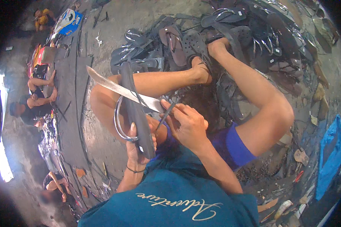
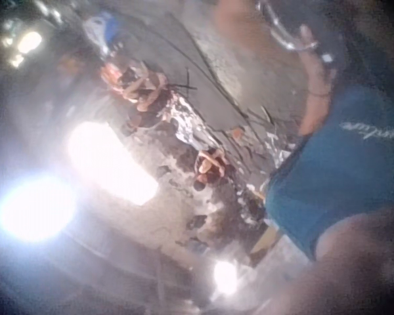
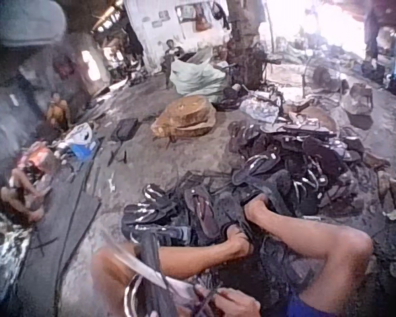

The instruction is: The person sits on the floor and uses a curved knife to cut strips from the soles of flip-flops. They repeatedly pick up flip-flops, slice off rubber strips, and place the cut pieces into a pile on the floor.

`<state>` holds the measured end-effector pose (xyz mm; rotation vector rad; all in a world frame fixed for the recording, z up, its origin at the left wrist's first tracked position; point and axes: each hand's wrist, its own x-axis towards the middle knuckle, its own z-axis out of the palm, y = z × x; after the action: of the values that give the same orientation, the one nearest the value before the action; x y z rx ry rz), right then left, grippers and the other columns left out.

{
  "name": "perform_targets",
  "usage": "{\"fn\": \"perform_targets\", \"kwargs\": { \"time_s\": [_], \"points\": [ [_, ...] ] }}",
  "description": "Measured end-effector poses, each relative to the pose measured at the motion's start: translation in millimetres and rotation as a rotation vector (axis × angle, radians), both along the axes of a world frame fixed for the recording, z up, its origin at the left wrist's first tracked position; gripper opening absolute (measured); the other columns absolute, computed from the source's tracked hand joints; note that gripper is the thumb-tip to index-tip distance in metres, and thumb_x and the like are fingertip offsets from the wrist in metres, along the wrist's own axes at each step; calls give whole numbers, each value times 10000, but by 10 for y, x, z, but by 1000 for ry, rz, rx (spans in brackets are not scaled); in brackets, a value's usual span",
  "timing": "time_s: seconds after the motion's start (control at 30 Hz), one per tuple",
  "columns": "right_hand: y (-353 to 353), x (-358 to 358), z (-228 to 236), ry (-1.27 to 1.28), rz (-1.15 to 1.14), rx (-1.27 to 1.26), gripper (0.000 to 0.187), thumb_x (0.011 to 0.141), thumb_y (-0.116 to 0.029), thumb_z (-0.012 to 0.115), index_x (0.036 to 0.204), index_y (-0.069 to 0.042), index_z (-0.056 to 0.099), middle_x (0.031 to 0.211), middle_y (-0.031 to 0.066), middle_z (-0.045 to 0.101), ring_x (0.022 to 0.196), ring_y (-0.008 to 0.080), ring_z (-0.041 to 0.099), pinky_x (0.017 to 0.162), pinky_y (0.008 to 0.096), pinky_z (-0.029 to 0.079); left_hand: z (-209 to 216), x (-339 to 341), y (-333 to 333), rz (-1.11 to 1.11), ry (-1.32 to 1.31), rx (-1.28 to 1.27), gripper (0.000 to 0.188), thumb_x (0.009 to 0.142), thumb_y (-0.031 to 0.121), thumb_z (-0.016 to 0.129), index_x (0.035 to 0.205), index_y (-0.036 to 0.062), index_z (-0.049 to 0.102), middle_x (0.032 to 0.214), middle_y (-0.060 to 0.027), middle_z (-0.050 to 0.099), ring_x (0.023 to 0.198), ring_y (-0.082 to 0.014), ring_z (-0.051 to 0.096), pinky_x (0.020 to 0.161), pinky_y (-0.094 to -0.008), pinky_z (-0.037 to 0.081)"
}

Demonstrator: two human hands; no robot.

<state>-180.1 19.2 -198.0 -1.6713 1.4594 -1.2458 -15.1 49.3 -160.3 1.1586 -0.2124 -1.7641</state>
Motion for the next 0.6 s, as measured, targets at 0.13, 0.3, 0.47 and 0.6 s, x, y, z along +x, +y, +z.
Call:
{"fn": "perform_targets", "kwargs": {
  "time_s": [0.13, 0.3, 0.47, 0.6],
  "points": [
    [-304, 89, -139, 41, -94, -124, 341, 839, -124, 683, 1178, -94, 670, 817, 76, 657, 619, 224, 608, 577, 326, 494, 82, -104, 39, -39, -19, -73, 452, 914, 375, 615, 1124, -17, 536, 893, -131, 651, 689, -218, 680, 590, -338, 597],
    [-570, -134, 67, -559, -4, 389, 305, 912, -244, 673, 1015, 41, 640, 651, -2, 598, 579, 64, 520, 531, 244, 437, -95, 60, 256, -357, -416, -219, 566, 875, 202, 694, 1327, -21, 438, 1137, -107, 606, 1013, -196, 611, 846, -324, 521],
    [-190, -233, 294, -575, 185, 527, 362, 866, -244, 739, 1064, 29, 606, 750, -7, 602, 662, 63, 535, 593, 226, 447, 229, -28, -367, -262, -89, -436, 431, 913, 218, 656, 1234, -31, 511, 1112, -76, 600, 1026, -124, 546, 920, -299, 451],
    [37, -284, 628, -480, -115, 121, 337, 930, -120, 627, 1221, 36, 559, 1016, 99, 685, 787, 100, 614, 701, 253, 503, 526, 9, -724, -366, -633, -426, 318, 957, 247, 584, 1175, 23, 528, 977, -106, 647, 818, -206, 670, 712, -331, 577]
  ]
}}
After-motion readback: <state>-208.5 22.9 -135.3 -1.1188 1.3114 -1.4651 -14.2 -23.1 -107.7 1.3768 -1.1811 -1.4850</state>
